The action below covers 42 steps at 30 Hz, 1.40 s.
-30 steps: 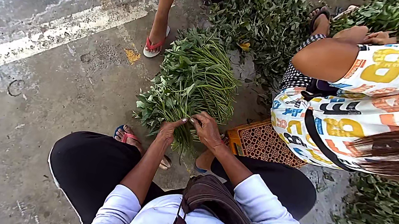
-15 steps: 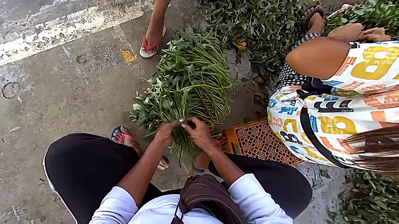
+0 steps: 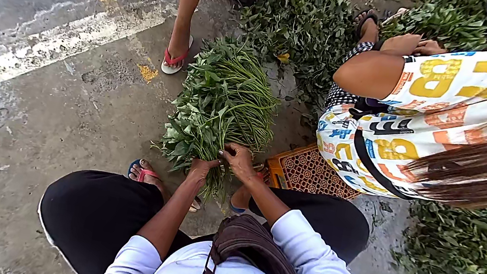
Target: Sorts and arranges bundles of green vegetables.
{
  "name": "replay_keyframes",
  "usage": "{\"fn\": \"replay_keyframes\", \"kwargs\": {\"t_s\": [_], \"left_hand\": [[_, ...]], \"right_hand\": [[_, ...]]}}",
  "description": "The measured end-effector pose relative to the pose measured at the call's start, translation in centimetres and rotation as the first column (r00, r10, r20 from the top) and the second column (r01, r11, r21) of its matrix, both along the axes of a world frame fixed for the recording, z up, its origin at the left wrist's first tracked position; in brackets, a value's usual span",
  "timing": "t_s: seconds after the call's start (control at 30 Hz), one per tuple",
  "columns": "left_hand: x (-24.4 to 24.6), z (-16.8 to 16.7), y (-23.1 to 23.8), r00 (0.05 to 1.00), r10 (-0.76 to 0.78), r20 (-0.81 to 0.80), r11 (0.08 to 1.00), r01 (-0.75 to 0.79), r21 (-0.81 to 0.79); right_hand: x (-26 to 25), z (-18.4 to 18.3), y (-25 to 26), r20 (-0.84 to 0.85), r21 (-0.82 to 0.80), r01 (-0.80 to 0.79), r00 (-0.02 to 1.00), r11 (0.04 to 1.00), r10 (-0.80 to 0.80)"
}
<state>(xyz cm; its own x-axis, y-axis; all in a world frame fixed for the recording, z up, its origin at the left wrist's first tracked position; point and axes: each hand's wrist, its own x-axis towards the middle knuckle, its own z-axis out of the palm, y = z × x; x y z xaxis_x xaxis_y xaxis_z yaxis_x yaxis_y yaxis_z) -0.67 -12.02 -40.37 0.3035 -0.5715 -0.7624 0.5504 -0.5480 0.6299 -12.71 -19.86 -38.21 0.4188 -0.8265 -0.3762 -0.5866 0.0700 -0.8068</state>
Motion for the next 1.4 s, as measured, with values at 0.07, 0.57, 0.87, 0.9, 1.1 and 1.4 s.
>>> {"fn": "replay_keyframes", "kwargs": {"t_s": [0.07,0.57,0.87,0.9,1.1,1.4], "left_hand": [[0.1,-0.1,0.4,1.0,-0.007,-0.016,0.999,0.007,-0.034],[0.6,-0.9,-0.2,0.961,0.097,-0.258,0.982,-0.135,-0.133],[0.6,-0.8,-0.5,0.952,0.22,-0.212,0.969,-0.238,-0.064],[0.6,-0.7,-0.5,0.947,0.242,-0.21,0.962,-0.263,-0.075],[1.4,-0.4,-1.0,0.907,0.308,-0.286,0.92,-0.36,-0.152],[2.6,1.7,-1.9,0.847,0.405,-0.344,0.854,-0.485,-0.19]], "right_hand": [[0.2,-0.1,-0.5,-0.045,0.031,-0.026,0.999,0.999,0.028],[1.0,1.8,0.1,-0.134,-0.02,-0.201,0.971,0.979,0.196],[2.4,3.4,-1.5,-0.334,0.07,-0.418,0.846,0.906,0.416],[2.6,3.4,-1.9,-0.322,0.084,-0.445,0.835,0.891,0.447],[2.0,3.1,-8.7,-0.481,-0.082,-0.51,0.773,0.856,0.414],[2.4,0.8,-13.4,-0.498,-0.407,-0.559,0.799,0.722,0.338]]}}
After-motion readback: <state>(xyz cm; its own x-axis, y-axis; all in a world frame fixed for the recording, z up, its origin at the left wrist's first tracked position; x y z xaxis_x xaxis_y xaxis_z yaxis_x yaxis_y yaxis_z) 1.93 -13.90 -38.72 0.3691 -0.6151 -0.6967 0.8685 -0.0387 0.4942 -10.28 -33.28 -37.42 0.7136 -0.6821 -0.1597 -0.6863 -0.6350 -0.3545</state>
